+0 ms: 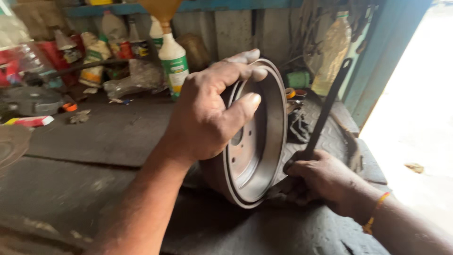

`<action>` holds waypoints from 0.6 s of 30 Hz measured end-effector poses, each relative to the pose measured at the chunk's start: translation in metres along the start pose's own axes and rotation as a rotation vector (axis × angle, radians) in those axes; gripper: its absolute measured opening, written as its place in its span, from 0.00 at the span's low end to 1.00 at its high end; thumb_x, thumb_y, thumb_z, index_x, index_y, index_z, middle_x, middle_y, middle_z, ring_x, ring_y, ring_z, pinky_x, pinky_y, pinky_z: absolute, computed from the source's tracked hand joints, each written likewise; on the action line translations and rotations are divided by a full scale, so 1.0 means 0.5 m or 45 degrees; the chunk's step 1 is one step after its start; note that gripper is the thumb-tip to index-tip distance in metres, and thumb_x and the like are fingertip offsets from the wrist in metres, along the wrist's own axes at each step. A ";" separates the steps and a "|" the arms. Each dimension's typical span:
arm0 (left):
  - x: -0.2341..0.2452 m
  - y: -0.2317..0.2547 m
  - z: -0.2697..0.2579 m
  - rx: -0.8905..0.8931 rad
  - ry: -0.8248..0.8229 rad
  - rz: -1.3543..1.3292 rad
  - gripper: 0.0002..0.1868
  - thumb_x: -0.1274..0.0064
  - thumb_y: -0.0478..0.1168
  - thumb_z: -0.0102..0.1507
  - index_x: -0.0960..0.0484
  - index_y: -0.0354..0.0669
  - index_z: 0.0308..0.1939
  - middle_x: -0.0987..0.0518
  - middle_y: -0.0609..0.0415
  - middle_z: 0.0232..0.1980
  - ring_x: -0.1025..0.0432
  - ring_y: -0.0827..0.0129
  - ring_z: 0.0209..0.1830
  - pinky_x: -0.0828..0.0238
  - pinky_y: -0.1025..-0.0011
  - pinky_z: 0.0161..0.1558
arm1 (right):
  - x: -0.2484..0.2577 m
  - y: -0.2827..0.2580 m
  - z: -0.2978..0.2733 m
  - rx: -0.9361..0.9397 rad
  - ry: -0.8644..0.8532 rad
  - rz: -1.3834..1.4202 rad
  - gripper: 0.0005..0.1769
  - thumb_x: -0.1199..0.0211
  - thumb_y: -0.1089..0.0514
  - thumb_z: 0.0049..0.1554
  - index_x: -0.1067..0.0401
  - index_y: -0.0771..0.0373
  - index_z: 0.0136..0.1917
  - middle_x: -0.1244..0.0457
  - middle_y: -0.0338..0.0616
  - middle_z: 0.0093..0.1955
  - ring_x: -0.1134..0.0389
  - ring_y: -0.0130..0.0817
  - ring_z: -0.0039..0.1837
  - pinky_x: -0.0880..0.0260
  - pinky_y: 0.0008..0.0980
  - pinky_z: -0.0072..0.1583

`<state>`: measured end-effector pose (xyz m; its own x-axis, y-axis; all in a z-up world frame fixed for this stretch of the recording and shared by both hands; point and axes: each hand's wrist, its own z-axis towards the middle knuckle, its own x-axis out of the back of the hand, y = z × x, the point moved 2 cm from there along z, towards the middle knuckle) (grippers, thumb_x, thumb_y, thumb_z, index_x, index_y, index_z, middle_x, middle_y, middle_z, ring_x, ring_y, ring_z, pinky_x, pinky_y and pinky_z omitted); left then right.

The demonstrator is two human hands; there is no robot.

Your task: The person cleans a brake drum by hand using a cloth and a thin metal tool, wiping the interior and exterior surfaces and scraping debris from the center holes.

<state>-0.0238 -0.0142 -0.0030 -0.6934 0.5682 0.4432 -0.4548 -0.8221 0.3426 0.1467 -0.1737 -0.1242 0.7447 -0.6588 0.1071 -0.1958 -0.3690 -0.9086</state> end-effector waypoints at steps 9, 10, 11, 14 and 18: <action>0.007 -0.008 -0.011 0.001 0.005 0.058 0.21 0.47 0.42 0.63 0.18 0.32 0.56 0.21 0.37 0.68 0.30 0.54 0.77 0.36 0.61 0.77 | -0.030 0.046 -0.040 -0.194 -0.229 0.277 0.12 0.42 0.54 0.59 0.27 0.66 0.45 0.30 0.54 0.35 0.29 0.42 0.33 0.29 0.37 0.36; 0.011 -0.011 -0.013 0.016 0.013 0.064 0.22 0.47 0.43 0.63 0.18 0.32 0.57 0.22 0.37 0.69 0.30 0.54 0.77 0.36 0.61 0.76 | -0.031 0.053 -0.043 -0.208 -0.198 0.343 0.12 0.42 0.54 0.60 0.27 0.66 0.45 0.30 0.53 0.35 0.29 0.42 0.34 0.28 0.37 0.37; 0.013 -0.014 -0.016 0.001 0.014 0.049 0.22 0.46 0.43 0.63 0.18 0.32 0.57 0.21 0.37 0.69 0.30 0.53 0.78 0.36 0.60 0.77 | -0.029 0.062 -0.043 -0.222 -0.168 0.413 0.13 0.42 0.53 0.60 0.28 0.66 0.45 0.30 0.53 0.36 0.29 0.42 0.35 0.28 0.37 0.39; 0.014 -0.022 -0.017 -0.040 0.014 0.041 0.23 0.46 0.45 0.65 0.19 0.32 0.58 0.20 0.38 0.68 0.31 0.53 0.80 0.36 0.60 0.80 | -0.016 0.098 -0.026 -0.273 -0.130 0.571 0.16 0.46 0.51 0.63 0.27 0.66 0.52 0.31 0.55 0.42 0.29 0.48 0.42 0.27 0.42 0.45; 0.014 -0.028 -0.020 -0.049 0.011 0.090 0.24 0.45 0.46 0.66 0.19 0.32 0.59 0.21 0.36 0.69 0.32 0.52 0.80 0.37 0.59 0.80 | 0.040 0.131 -0.010 -0.204 -0.074 0.597 0.17 0.43 0.53 0.65 0.27 0.70 0.58 0.30 0.59 0.45 0.28 0.54 0.44 0.31 0.45 0.43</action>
<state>-0.0276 0.0010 -0.0130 -0.7295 0.5083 0.4578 -0.4254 -0.8612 0.2783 0.1457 -0.2141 -0.1794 0.5862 -0.7420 -0.3252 -0.6103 -0.1405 -0.7796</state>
